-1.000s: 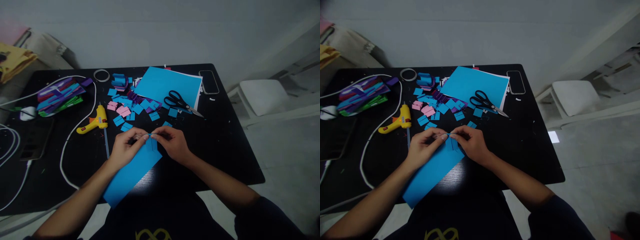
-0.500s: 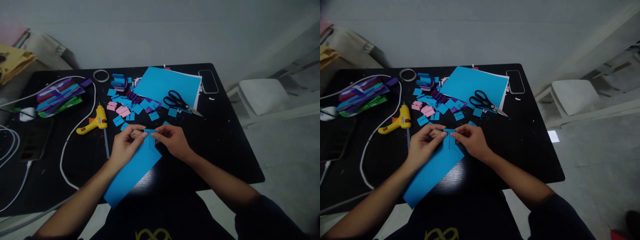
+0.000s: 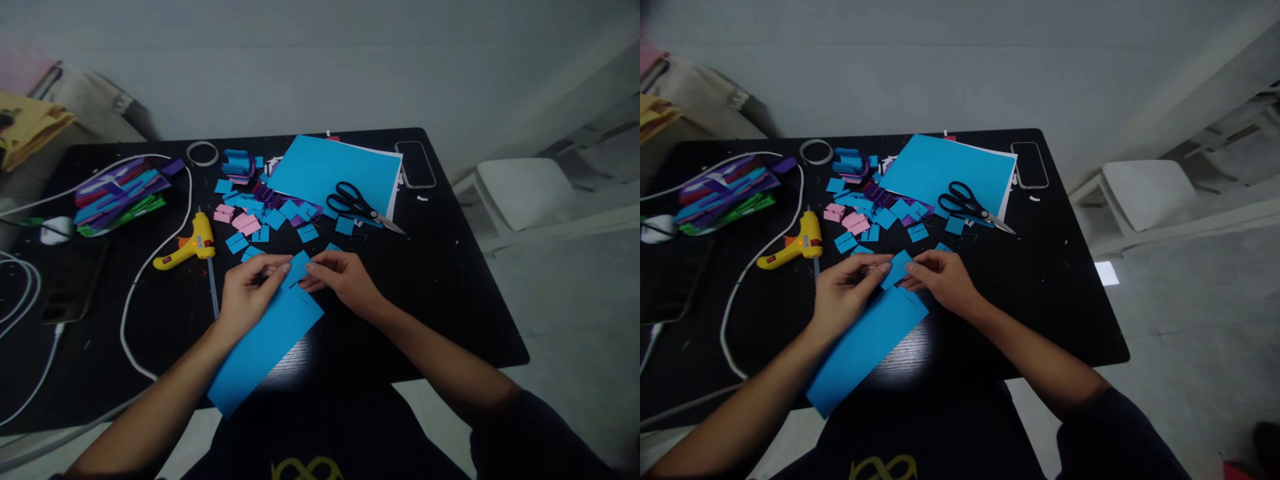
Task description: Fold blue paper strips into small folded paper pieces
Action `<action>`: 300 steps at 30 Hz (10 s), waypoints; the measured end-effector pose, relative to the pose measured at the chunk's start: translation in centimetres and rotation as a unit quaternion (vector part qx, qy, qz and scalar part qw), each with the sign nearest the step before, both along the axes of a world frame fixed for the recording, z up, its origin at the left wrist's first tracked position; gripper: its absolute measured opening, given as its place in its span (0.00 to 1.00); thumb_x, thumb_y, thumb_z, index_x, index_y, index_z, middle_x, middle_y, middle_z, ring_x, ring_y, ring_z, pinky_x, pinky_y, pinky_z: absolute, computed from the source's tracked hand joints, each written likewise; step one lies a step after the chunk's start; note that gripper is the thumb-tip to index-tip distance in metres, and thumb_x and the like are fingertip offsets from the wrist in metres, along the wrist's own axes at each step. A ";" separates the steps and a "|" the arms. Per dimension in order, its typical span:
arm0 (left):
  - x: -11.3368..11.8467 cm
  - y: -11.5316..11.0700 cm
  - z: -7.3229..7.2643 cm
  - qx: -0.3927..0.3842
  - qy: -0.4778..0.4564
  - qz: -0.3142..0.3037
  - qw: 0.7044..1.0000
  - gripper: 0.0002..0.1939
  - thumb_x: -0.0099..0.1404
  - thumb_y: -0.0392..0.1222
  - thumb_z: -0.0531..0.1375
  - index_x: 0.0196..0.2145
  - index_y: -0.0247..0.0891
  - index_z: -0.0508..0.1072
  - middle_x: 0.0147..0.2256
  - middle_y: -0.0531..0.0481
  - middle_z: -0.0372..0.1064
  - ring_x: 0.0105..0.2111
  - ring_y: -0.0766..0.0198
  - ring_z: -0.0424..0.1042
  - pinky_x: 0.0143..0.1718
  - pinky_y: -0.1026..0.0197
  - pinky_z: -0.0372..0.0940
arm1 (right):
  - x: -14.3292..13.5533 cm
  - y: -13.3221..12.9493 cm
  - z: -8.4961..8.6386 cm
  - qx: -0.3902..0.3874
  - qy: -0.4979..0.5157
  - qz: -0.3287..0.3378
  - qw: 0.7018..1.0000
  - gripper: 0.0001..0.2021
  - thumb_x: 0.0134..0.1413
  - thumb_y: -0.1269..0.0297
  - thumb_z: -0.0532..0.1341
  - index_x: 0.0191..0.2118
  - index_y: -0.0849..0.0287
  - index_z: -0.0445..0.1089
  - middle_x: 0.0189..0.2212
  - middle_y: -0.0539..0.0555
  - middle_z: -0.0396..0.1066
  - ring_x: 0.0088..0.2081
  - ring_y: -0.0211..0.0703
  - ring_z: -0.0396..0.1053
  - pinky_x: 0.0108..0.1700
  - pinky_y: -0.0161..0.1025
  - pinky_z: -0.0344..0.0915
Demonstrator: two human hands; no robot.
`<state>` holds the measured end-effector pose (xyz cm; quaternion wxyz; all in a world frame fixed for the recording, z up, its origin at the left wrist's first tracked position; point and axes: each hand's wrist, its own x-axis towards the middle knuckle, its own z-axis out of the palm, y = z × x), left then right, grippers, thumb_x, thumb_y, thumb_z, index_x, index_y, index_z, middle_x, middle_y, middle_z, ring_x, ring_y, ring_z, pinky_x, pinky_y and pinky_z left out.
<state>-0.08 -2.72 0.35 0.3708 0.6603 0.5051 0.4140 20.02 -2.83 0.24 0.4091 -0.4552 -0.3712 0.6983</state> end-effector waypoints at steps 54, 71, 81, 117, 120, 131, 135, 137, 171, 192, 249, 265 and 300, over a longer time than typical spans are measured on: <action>-0.5 0.4 0.0 0.104 0.084 -0.060 0.989 0.05 0.73 0.40 0.60 0.38 0.38 0.75 0.32 0.50 0.73 0.33 0.64 0.72 0.36 0.62 0.66 | -0.7 -0.8 -0.8 0.124 -0.091 0.013 0.988 0.13 0.53 0.53 0.72 0.36 0.58 0.78 0.30 0.51 0.79 0.32 0.42 0.79 0.37 0.39 0.76; -0.2 0.5 0.6 0.024 0.019 -0.076 0.997 0.05 0.69 0.40 0.64 0.35 0.37 0.78 0.27 0.53 0.73 0.26 0.68 0.71 0.29 0.67 0.66 | -0.2 -0.3 -0.6 0.109 -0.066 0.017 0.992 0.08 0.53 0.60 0.70 0.35 0.59 0.78 0.27 0.49 0.76 0.28 0.38 0.74 0.34 0.37 0.71; -0.2 0.5 0.3 0.012 0.020 -0.100 0.995 0.05 0.68 0.40 0.64 0.34 0.37 0.78 0.27 0.54 0.72 0.26 0.69 0.70 0.29 0.67 0.65 | 0.0 -0.4 -0.3 0.163 -0.130 0.019 0.978 0.05 0.55 0.63 0.68 0.33 0.58 0.78 0.27 0.48 0.75 0.29 0.36 0.70 0.32 0.33 0.65; -0.8 1.5 -0.3 -0.119 -0.099 -0.049 0.987 0.14 0.68 0.50 0.65 0.33 0.36 0.78 0.24 0.52 0.74 0.25 0.65 0.75 0.31 0.64 0.70 | 0.0 0.3 -1.4 0.192 -0.064 0.015 0.979 0.15 0.54 0.67 0.64 0.49 0.55 0.77 0.40 0.53 0.80 0.44 0.44 0.79 0.48 0.42 0.73; -0.6 1.7 -0.1 -0.151 -0.140 -0.041 0.978 0.15 0.65 0.52 0.68 0.33 0.35 0.79 0.24 0.50 0.76 0.25 0.63 0.76 0.30 0.62 0.72 | 0.0 0.2 -1.3 0.204 -0.066 0.021 0.976 0.17 0.54 0.67 0.65 0.51 0.54 0.77 0.42 0.54 0.80 0.46 0.45 0.78 0.51 0.43 0.73; -0.1 1.7 0.0 -0.161 -0.165 -0.045 0.972 0.15 0.63 0.51 0.69 0.35 0.35 0.79 0.24 0.50 0.75 0.23 0.63 0.75 0.26 0.62 0.73 | 0.3 0.2 -0.7 0.189 -0.076 0.040 0.978 0.21 0.51 0.69 0.64 0.52 0.55 0.77 0.34 0.51 0.75 0.34 0.39 0.74 0.36 0.36 0.69; -0.3 1.7 0.0 -0.153 -0.168 -0.058 0.972 0.13 0.66 0.48 0.66 0.40 0.35 0.77 0.24 0.52 0.73 0.23 0.64 0.74 0.27 0.63 0.71 | 0.1 0.2 -0.9 0.188 -0.086 0.030 0.978 0.21 0.49 0.70 0.65 0.51 0.57 0.77 0.42 0.55 0.78 0.41 0.43 0.77 0.42 0.39 0.72; -0.4 1.7 0.0 -0.141 -0.163 -0.068 0.974 0.12 0.67 0.46 0.64 0.43 0.35 0.77 0.26 0.52 0.74 0.24 0.65 0.74 0.28 0.63 0.71 | 0.0 0.2 -1.1 0.181 -0.091 0.012 0.979 0.19 0.49 0.70 0.65 0.50 0.57 0.77 0.43 0.56 0.78 0.42 0.44 0.77 0.44 0.41 0.73; -0.1 1.1 -0.2 -0.076 -0.126 0.041 0.988 0.13 0.61 0.49 0.70 0.32 0.39 0.74 0.25 0.55 0.70 0.24 0.67 0.69 0.28 0.65 0.66 | -0.4 -0.6 -1.3 0.312 -0.177 -0.020 0.933 0.10 0.58 0.61 0.70 0.44 0.53 0.74 0.40 0.53 0.78 0.43 0.45 0.78 0.51 0.43 0.75; 0.0 0.7 0.3 -0.091 -0.113 -0.031 0.989 0.09 0.63 0.46 0.70 0.33 0.37 0.78 0.22 0.54 0.73 0.23 0.67 0.72 0.26 0.66 0.68 | -0.4 -0.5 -0.8 0.246 -0.106 -0.050 0.962 0.17 0.57 0.62 0.70 0.50 0.54 0.67 0.37 0.51 0.79 0.39 0.43 0.79 0.44 0.41 0.75; 0.0 0.3 1.1 0.108 0.019 -0.078 0.991 0.03 0.68 0.40 0.66 0.38 0.41 0.80 0.37 0.47 0.74 0.35 0.62 0.73 0.36 0.59 0.70 | 0.3 -0.7 0.0 0.382 -0.229 -0.071 0.893 0.04 0.60 0.60 0.71 0.36 0.53 0.79 0.37 0.53 0.77 0.40 0.45 0.76 0.46 0.44 0.74; 0.2 0.2 0.8 -0.022 -0.103 0.042 0.994 0.05 0.63 0.43 0.70 0.36 0.40 0.82 0.26 0.54 0.71 0.24 0.70 0.64 0.26 0.66 0.61 | -0.1 -0.4 -0.9 0.249 -0.163 -0.044 0.954 0.13 0.51 0.57 0.74 0.39 0.54 0.75 0.37 0.51 0.78 0.40 0.43 0.77 0.47 0.42 0.77; 0.8 0.3 1.0 -0.081 -0.196 -0.026 0.977 0.14 0.58 0.41 0.74 0.39 0.38 0.76 0.27 0.54 0.73 0.26 0.68 0.72 0.30 0.66 0.70 | 0.0 -0.9 -0.2 0.301 -0.177 -0.100 0.932 0.05 0.61 0.65 0.65 0.41 0.53 0.79 0.38 0.52 0.81 0.37 0.44 0.79 0.40 0.41 0.76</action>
